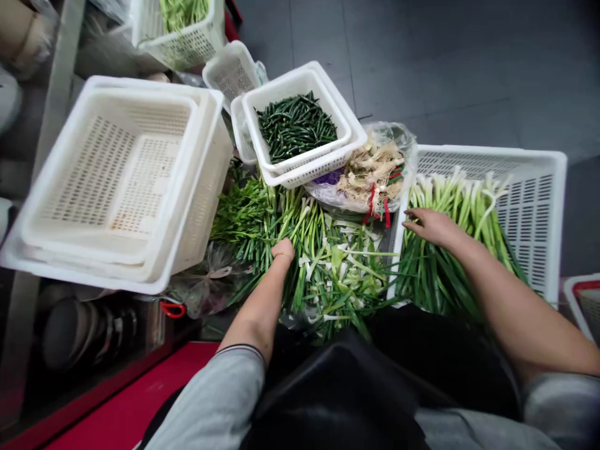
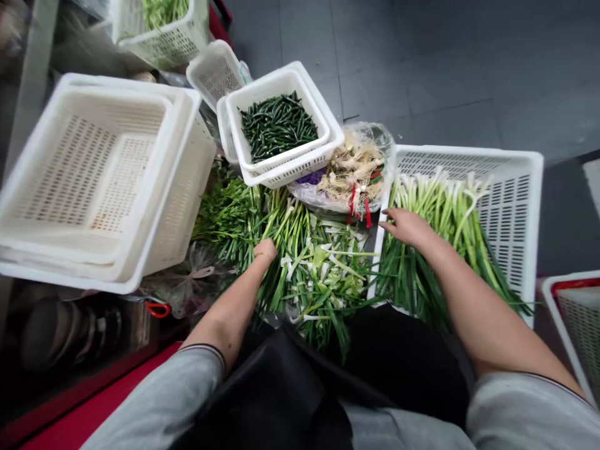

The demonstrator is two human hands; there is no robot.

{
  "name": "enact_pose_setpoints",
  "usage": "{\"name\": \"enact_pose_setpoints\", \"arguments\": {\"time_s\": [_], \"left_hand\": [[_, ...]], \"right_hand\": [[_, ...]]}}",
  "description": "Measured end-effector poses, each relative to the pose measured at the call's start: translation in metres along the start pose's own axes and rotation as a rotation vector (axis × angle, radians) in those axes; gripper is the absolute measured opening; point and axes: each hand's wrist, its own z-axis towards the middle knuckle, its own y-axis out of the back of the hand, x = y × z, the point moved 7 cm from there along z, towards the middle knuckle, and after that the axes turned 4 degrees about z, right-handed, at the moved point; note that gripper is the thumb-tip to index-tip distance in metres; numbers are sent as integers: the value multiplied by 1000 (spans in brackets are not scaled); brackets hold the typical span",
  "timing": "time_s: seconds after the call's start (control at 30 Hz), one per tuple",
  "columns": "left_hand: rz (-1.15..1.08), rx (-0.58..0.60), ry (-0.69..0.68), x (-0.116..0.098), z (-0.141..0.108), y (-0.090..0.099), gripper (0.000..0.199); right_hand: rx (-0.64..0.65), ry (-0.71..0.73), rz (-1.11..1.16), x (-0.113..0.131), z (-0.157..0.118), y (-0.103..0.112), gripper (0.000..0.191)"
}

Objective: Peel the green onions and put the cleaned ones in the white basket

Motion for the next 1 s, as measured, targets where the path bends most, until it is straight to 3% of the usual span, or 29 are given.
{"name": "enact_pose_setpoints", "arguments": {"time_s": [0.1,0.17,0.23,0.33,0.4,0.5,0.57,0.63,0.77,0.87,0.93,1.0], "left_hand": [[8,-47,35,13,2,2,27],[-121,-99,-14,25,-8,21,25],[-411,-156,-95,37,-31,50,24],[-866,-157,-238,45,-90,91,28],[-1016,-109,-326,40,-137,107,32],[-1134,5,-406,28,-200,110,35],[-1234,118,-441,24,-233,105,37],[-1343,235,-479,24,-261,101,40],[-1415,336,-533,36,-304,100,43],[-1332,137,-571,48,-326,108,40],[-1220,-66,-625,54,-338,118,35],[-1051,-187,-679,58,-347,124,30]], "right_hand": [[86,103,-52,36,-2,3,42],[82,166,-26,64,-8,14,40],[69,256,89,102,-18,32,37],[68,405,345,178,-37,60,34],[87,464,529,234,-51,70,39],[215,537,828,309,-74,67,57],[346,593,981,344,-91,60,54],[427,608,1075,361,-108,59,42],[363,552,1263,363,-144,75,39],[297,524,1283,370,-178,75,39],[222,493,1180,378,-199,68,33],[173,465,992,386,-217,60,25]]}}
